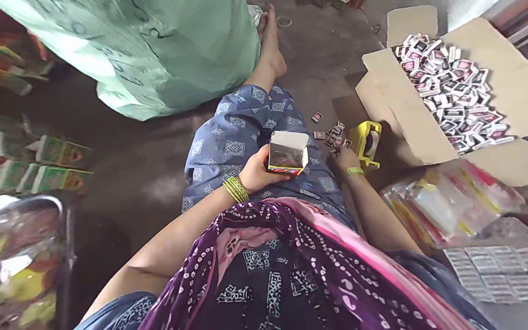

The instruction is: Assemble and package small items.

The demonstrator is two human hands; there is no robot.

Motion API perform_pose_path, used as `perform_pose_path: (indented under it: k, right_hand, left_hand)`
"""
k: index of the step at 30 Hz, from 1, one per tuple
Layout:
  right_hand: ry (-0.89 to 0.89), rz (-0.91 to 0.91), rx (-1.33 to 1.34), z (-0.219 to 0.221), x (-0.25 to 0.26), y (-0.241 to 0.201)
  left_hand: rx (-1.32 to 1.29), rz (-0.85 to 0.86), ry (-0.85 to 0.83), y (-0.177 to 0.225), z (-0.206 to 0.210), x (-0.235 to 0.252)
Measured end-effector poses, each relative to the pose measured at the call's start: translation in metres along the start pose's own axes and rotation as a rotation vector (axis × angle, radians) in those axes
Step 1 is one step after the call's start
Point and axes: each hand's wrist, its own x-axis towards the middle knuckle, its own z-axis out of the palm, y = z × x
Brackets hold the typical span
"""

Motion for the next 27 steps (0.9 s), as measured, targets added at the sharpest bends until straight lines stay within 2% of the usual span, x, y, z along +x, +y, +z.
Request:
perform_pose_path:
  k: [5,9,11,13,15,17,19,22,25,27]
  right_hand:
    - [0.140,0.033,0.165,0.013,-0.006,-0.002]
    - [0.129,0.004,0.235,0.000,-0.006,-0.006]
    - [0.170,-0.096,0.357,-0.012,-0.013,-0.010]
    - [0.299,-0.269,0.625,-0.023,-0.027,-0.019]
    - [0.364,-0.447,0.903,-0.045,-0.054,-0.039]
    - [0.364,-0.678,1.042,-0.072,-0.091,-0.063]
    - [0.339,-0.920,0.939,-0.092,-0.123,-0.082]
    - [0.372,-1.170,0.545,-0.093,-0.145,-0.103]
    - [0.369,-1.246,0.212,-0.077,-0.146,-0.111]
    - [0.355,-1.248,0.093,-0.069,-0.146,-0.111]
  left_hand:
    - [0.042,0.024,0.001,-0.001,0.001,-0.001]
    - [0.029,0.022,0.038,0.000,0.001,-0.003]
    - [0.027,0.004,0.056,0.000,0.001,-0.004]
    - [0.031,-0.025,0.071,0.000,0.001,-0.004]
    - [0.040,-0.044,0.070,-0.001,0.000,-0.004]
    - [0.066,-0.061,0.062,-0.001,0.000,-0.004]
    - [0.085,-0.073,0.062,0.000,0.000,-0.003]
    - [0.121,-0.054,0.071,-0.001,0.001,-0.002]
    - [0.159,-0.043,0.062,0.001,0.000,-0.005]
    - [0.191,-0.052,0.056,0.001,-0.002,-0.007]
